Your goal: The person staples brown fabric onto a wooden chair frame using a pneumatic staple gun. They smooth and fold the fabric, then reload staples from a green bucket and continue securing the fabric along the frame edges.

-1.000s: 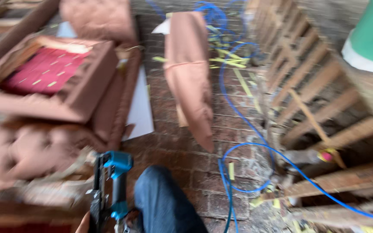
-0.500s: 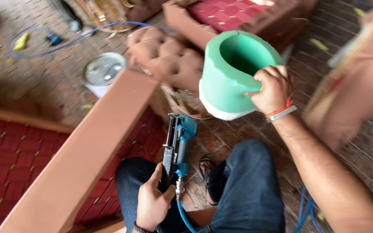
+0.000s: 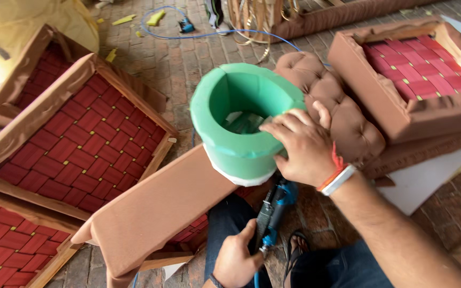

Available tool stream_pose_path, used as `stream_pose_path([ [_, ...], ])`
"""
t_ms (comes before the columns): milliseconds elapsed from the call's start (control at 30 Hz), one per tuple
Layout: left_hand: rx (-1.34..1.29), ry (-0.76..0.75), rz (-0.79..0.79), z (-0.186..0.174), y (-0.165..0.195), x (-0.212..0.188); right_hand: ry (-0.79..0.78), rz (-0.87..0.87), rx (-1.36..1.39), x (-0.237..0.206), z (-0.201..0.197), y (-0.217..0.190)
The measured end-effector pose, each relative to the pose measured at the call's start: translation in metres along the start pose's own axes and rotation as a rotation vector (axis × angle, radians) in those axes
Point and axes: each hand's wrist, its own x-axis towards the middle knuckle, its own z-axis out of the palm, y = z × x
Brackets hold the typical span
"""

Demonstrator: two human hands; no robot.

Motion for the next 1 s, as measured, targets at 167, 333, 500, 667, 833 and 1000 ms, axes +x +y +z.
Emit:
stream_pose_path([
  [167,-0.016,-0.073,-0.013,-0.014,-0.001,0.013,-0.422,0.1,0.273,0.075,0.014,0.049],
  [333,-0.016,-0.106,0.075,-0.018,0.016,0.02,-0.924,-0.067,-0.208,0.157,0.073,0.045],
  [500,0.038,-0.078,0.161,-0.019,0.026,0.018,-1.226,-0.161,-0.317,0.182,0.114,0.011],
  [667,0.054,-0.115,0.155,-0.027,0.021,0.016,-1.285,-0.169,-0.311,0.18,0.119,0.008],
  [833,0.037,-0.119,0.131,-0.03,0.022,0.014,-1.289,-0.163,-0.308,0.172,0.117,0.007],
  [1000,0.075,-0.151,0.081,-0.033,0.024,0.012,-1.278,-0.167,-0.317,0.169,0.11,0.007],
])
